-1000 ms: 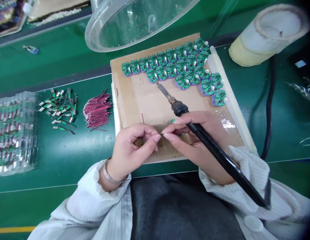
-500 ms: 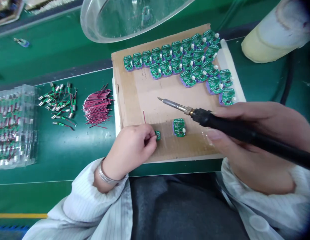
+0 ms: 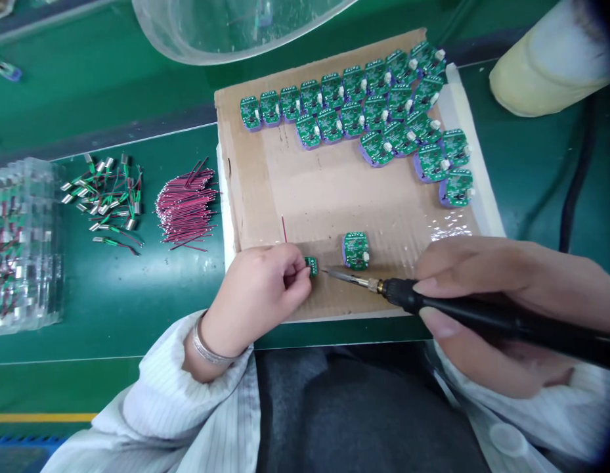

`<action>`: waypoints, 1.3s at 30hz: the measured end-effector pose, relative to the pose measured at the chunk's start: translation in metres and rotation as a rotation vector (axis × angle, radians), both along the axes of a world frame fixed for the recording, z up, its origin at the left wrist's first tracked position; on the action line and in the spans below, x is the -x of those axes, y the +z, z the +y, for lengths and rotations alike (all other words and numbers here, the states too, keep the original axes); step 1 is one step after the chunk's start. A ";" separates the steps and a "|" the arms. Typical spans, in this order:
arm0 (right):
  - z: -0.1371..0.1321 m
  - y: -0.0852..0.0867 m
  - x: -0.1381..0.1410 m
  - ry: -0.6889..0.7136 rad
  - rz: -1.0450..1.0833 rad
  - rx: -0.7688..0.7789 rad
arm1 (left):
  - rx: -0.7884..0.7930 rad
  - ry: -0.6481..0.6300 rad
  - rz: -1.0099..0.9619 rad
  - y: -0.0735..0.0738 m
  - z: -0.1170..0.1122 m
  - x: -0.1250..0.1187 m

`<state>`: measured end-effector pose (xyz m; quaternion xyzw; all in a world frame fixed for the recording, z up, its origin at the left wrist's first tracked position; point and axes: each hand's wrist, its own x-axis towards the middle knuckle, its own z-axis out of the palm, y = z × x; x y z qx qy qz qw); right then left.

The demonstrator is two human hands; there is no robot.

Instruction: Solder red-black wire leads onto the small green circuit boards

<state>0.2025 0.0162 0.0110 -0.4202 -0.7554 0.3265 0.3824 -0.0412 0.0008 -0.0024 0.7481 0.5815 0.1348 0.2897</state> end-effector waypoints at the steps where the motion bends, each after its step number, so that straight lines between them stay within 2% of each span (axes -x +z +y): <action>1: -0.001 -0.002 0.003 0.039 0.029 -0.030 | -0.002 0.000 -0.001 0.000 0.000 0.000; 3: -0.002 -0.005 0.008 0.094 0.062 -0.085 | -0.003 0.000 -0.002 0.000 0.001 -0.001; 5: -0.002 -0.006 0.010 0.077 0.032 -0.103 | -0.003 0.002 -0.006 0.001 0.001 -0.001; 8: 0.003 -0.002 0.011 0.095 -0.004 -0.154 | -0.006 0.005 -0.010 0.000 0.001 -0.001; 12: 0.011 0.005 0.010 0.212 -0.075 -0.141 | -0.003 0.003 -0.008 0.000 0.000 -0.001; 17: 0.010 0.004 0.011 0.180 -0.075 -0.154 | -0.003 0.005 -0.014 0.000 0.000 -0.001; 26: 0.011 0.003 0.013 0.209 -0.046 -0.179 | -0.002 0.007 0.000 0.000 0.001 -0.001; 29: 0.006 -0.002 0.013 0.156 0.003 -0.184 | 0.000 0.009 0.003 0.000 0.001 -0.002; 34: -0.001 -0.006 0.011 0.056 0.027 -0.089 | -0.003 0.006 -0.001 0.000 0.001 -0.002; 39: -0.001 -0.007 0.011 0.065 0.043 -0.082 | 0.009 -0.001 -0.009 0.000 0.001 -0.001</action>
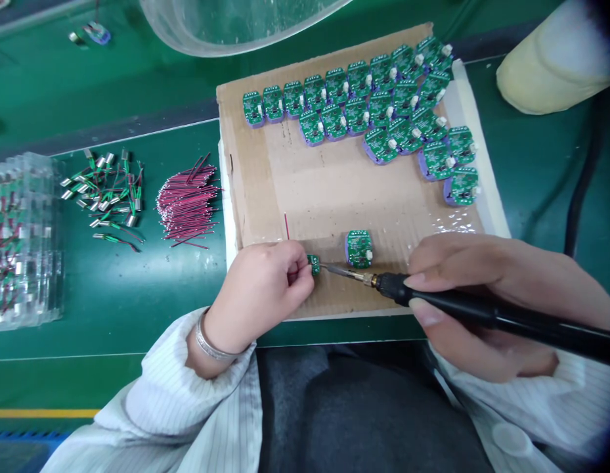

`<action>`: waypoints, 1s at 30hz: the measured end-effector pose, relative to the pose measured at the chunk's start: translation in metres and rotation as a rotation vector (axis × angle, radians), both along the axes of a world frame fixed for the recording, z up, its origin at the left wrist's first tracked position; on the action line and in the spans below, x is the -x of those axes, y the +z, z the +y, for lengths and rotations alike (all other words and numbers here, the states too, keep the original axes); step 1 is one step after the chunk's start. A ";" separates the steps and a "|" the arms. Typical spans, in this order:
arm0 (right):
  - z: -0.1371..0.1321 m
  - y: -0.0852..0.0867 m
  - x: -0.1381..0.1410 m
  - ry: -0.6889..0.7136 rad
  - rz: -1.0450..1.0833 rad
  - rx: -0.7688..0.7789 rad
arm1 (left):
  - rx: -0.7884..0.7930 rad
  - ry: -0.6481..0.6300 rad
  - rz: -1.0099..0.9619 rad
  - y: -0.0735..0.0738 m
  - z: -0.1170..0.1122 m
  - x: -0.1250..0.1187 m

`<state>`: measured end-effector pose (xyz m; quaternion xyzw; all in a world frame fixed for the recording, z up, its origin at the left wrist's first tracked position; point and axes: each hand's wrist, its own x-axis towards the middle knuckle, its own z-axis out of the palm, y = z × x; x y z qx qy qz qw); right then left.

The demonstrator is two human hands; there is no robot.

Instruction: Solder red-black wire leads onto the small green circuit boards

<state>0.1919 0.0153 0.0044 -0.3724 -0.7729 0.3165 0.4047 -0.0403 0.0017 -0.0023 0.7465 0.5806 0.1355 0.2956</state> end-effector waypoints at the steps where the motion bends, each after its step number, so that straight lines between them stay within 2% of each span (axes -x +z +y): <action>1: 0.000 0.000 0.000 0.002 0.008 -0.006 | 0.004 -0.004 0.001 0.000 0.000 0.000; 6: 0.003 0.000 -0.003 0.020 0.008 -0.012 | 0.024 -0.021 0.020 0.003 0.000 0.001; 9: 0.006 0.003 -0.005 0.069 -0.037 -0.069 | 0.035 -0.038 0.028 0.004 -0.001 0.002; 12: 0.008 0.007 -0.007 0.107 -0.088 -0.052 | 0.026 -0.059 0.038 0.005 -0.001 0.003; 20: 0.010 0.006 -0.004 0.134 -0.040 -0.100 | 0.028 -0.059 0.032 0.006 0.000 0.001; 26: 0.007 0.007 -0.003 0.090 -0.029 -0.049 | 0.033 -0.056 0.039 0.006 0.001 0.000; 30: 0.010 0.005 -0.005 0.144 -0.049 -0.105 | 0.033 -0.053 0.042 0.005 0.002 -0.001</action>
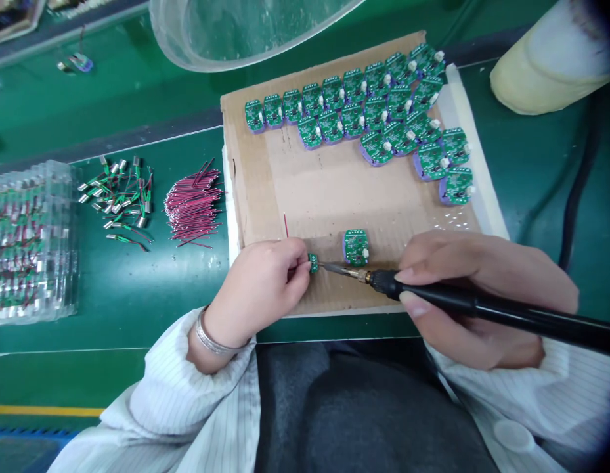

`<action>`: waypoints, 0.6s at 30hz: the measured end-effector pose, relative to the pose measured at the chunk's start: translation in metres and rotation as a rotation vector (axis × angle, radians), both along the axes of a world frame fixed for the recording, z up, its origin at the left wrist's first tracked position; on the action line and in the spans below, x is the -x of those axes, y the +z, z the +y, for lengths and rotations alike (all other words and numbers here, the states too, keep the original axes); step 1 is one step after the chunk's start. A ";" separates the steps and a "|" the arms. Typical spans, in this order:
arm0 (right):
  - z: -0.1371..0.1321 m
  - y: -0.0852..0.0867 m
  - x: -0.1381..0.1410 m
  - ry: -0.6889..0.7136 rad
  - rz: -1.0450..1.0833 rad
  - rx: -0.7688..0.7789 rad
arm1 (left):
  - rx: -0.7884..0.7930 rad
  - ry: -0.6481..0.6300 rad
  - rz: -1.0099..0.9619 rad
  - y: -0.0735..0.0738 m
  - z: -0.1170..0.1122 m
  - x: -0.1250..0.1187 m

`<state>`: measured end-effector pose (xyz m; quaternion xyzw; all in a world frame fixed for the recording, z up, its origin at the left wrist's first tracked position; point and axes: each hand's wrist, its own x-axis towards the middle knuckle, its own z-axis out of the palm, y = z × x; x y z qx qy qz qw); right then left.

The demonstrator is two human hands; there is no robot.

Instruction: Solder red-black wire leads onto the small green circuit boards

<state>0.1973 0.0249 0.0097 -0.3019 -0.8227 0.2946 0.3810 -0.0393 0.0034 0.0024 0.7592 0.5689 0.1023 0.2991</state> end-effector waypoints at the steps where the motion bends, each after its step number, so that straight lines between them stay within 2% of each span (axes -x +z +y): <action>1: 0.001 -0.001 0.000 -0.001 -0.006 -0.014 | 0.002 0.001 0.001 0.000 0.000 0.000; 6: -0.001 -0.004 0.002 -0.052 0.002 -0.045 | 0.015 0.021 0.013 0.000 0.000 -0.001; 13: -0.001 -0.004 0.003 -0.005 -0.022 -0.061 | 0.019 0.028 0.006 -0.001 0.001 -0.003; 18: -0.001 -0.003 0.006 -0.032 0.002 -0.038 | 0.015 0.031 0.005 -0.001 0.002 -0.003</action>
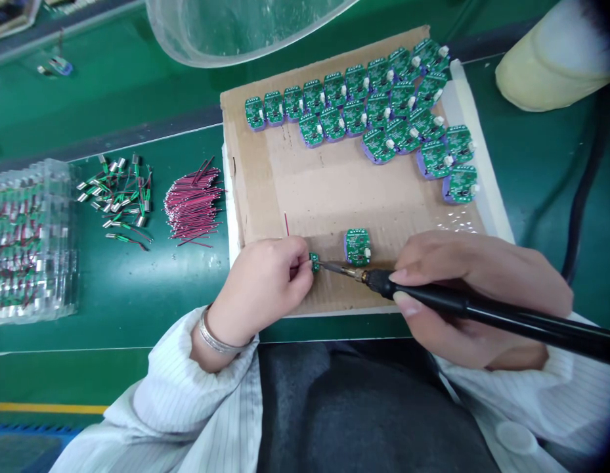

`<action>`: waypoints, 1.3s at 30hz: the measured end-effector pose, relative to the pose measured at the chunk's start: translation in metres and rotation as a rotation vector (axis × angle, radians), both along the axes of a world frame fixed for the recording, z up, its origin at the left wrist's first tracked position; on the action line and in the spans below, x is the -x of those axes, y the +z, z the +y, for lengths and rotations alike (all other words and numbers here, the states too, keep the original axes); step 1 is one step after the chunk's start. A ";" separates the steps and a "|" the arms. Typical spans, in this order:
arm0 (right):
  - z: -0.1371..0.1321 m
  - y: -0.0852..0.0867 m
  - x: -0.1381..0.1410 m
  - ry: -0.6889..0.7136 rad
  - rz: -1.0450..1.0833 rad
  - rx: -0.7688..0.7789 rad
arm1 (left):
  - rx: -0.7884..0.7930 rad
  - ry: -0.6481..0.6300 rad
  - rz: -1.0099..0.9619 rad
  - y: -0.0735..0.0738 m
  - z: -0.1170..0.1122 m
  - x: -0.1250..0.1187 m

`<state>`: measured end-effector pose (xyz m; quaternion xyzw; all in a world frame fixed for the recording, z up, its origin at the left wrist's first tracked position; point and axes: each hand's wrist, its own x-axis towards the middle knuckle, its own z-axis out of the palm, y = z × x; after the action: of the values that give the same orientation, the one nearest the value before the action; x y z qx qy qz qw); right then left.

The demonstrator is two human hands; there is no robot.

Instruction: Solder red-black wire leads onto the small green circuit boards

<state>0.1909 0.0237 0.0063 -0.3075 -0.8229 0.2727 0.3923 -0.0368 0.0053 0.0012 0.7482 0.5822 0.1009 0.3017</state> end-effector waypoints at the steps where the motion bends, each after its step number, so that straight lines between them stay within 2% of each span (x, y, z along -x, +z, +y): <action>1: 0.000 0.000 0.001 -0.005 0.007 -0.001 | -0.001 0.002 -0.001 0.000 0.000 0.000; 9: -0.003 0.001 0.001 -0.029 -0.008 0.022 | 0.003 0.008 -0.008 0.000 -0.001 0.001; 13: -0.003 0.001 0.001 -0.004 0.006 -0.017 | 0.009 0.017 -0.012 0.000 -0.001 0.000; 19: -0.006 0.004 0.004 -0.063 -0.023 0.058 | 0.000 0.015 -0.006 -0.001 0.000 -0.001; 26: 0.002 0.004 -0.006 0.054 -0.046 0.035 | -0.006 0.013 -0.003 -0.001 0.000 -0.001; 35: -0.001 0.002 -0.007 0.002 -0.038 0.054 | 0.010 0.009 0.009 0.001 0.000 -0.001; 39: 0.002 0.001 -0.007 0.010 0.006 -0.014 | 0.009 -0.013 0.027 0.001 0.000 -0.001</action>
<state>0.1983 0.0252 0.0075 -0.2997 -0.8253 0.2697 0.3955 -0.0359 0.0049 0.0020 0.7519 0.5818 0.0863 0.2978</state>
